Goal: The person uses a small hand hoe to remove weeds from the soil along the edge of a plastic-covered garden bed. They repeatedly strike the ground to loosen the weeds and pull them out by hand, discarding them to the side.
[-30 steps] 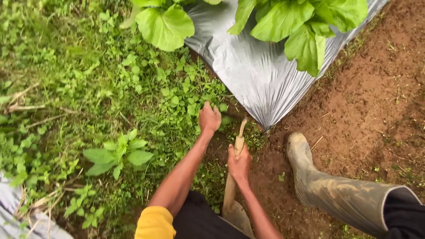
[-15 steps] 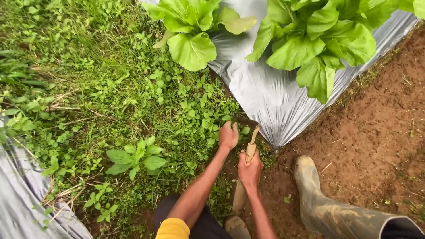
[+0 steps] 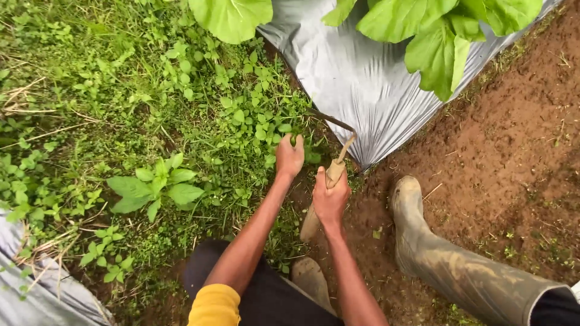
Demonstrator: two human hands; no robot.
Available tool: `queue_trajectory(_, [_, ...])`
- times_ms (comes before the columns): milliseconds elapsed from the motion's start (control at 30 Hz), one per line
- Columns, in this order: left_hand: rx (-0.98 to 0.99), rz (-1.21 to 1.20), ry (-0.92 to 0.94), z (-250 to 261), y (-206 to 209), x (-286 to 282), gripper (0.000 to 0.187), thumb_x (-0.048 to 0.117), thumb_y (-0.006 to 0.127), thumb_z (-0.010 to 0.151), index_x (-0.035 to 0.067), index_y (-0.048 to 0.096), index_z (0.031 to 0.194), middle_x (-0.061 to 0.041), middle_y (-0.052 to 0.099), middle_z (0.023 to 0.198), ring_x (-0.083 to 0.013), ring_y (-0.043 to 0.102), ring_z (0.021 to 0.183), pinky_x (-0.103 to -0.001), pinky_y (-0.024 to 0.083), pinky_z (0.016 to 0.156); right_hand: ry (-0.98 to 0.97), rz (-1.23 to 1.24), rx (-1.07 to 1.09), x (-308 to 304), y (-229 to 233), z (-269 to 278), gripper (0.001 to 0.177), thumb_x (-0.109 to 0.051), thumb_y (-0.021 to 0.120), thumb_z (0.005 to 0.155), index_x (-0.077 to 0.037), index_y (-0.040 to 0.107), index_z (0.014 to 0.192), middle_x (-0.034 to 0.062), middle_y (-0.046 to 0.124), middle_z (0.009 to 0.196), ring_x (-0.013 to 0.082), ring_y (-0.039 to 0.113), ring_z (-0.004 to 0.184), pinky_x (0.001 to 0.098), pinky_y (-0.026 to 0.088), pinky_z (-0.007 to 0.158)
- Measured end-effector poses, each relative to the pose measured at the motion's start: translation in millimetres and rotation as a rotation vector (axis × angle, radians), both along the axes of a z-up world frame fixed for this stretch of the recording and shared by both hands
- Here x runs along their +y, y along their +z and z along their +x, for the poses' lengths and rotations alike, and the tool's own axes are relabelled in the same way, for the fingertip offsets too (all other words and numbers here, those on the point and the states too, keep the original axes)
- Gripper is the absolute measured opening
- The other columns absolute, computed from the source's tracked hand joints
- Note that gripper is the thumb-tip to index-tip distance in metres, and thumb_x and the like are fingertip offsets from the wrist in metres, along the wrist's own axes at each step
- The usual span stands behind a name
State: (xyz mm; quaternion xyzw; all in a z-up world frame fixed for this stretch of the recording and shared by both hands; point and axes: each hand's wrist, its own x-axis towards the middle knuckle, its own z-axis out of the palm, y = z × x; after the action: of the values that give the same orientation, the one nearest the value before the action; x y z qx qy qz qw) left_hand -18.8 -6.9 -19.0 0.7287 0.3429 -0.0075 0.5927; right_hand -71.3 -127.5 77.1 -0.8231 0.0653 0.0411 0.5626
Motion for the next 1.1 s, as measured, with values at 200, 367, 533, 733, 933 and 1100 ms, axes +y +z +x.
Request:
queue_trajectory(200, [0.073, 0.15, -0.006, 0.1, 23.3, -18.8, 0.044, 0.034, 0.048, 0.104, -0.005, 0.065, 0.118, -0.028, 0.067, 0.114, -0.0437, 0.067, 0.111, -0.057, 0.054, 0.096, -0.011, -0.02, -0.025, -11.6, -36.7, -16.0, 0.008, -0.004, 0.061, 0.097, -0.007, 0.059, 0.09, 0.0036, 0.054, 0.062, 0.0126, 0.046, 0.052, 0.0258, 0.039, 0.049])
queue_trajectory(367, [0.181, -0.205, 0.028, -7.5, 99.2, -25.3, 0.075, 0.042, 0.031, 0.108, -0.012, 0.015, 0.157, -0.037, 0.025, 0.159, -0.0503, 0.022, 0.152, -0.065, 0.024, 0.124, -0.074, -0.025, 0.028, -12.8, -33.8, -26.3, 0.006, -0.009, 0.065, 0.092, -0.005, 0.061, 0.091, 0.0109, 0.056, 0.061, 0.0155, 0.049, 0.055, 0.0346, 0.035, 0.05])
queue_trajectory(533, [0.195, -0.12, -0.08, -1.3, 79.5, -19.9, 0.087, 0.059, 0.036, 0.106, -0.012, 0.029, 0.154, -0.036, 0.037, 0.155, -0.0479, 0.032, 0.149, -0.065, 0.03, 0.121, -0.068, 0.013, -0.083, -11.1, -32.0, -30.5, 0.007, -0.002, 0.061, 0.094, -0.007, 0.06, 0.089, 0.0084, 0.054, 0.061, 0.0146, 0.049, 0.053, 0.0304, 0.039, 0.052])
queue_trajectory(733, [0.062, -0.09, -0.162, -3.8, 73.8, -20.3, 0.064, 0.035, 0.036, 0.112, -0.016, 0.034, 0.15, -0.038, 0.044, 0.149, -0.0512, 0.039, 0.143, -0.068, 0.034, 0.119, -0.114, -0.153, 0.122, -18.8, -53.9, -33.6, 0.016, -0.02, 0.069, 0.091, -0.008, 0.066, 0.102, 0.014, 0.064, 0.065, 0.0228, 0.059, 0.057, 0.0379, 0.039, 0.052])
queue_trajectory(933, [-0.061, -0.033, -0.11, 5.2, -5.2, -3.7, 0.042, 0.028, 0.04, 0.109, -0.002, 0.069, 0.107, -0.007, 0.058, 0.067, -0.014, 0.052, 0.064, -0.04, 0.047, 0.064, -0.076, -0.064, -0.058, -18.2, -20.4, -19.9, 0.004, -0.006, 0.062, 0.096, -0.005, 0.062, 0.101, 0.011, 0.059, 0.065, 0.0179, 0.053, 0.054, 0.0287, 0.042, 0.05])
queue_trajectory(1100, [-0.079, -0.011, -0.127, -1.3, -19.8, 1.7, 0.042, 0.026, 0.04, 0.11, -0.004, 0.069, 0.115, -0.015, 0.066, 0.074, -0.0185, 0.058, 0.068, -0.045, 0.049, 0.068, -0.021, -0.056, 0.033, -8.7, -44.5, -29.7, 0.004, -0.008, 0.06, 0.099, -0.004, 0.06, 0.102, 0.0087, 0.058, 0.066, 0.016, 0.05, 0.053, 0.0249, 0.04, 0.049])
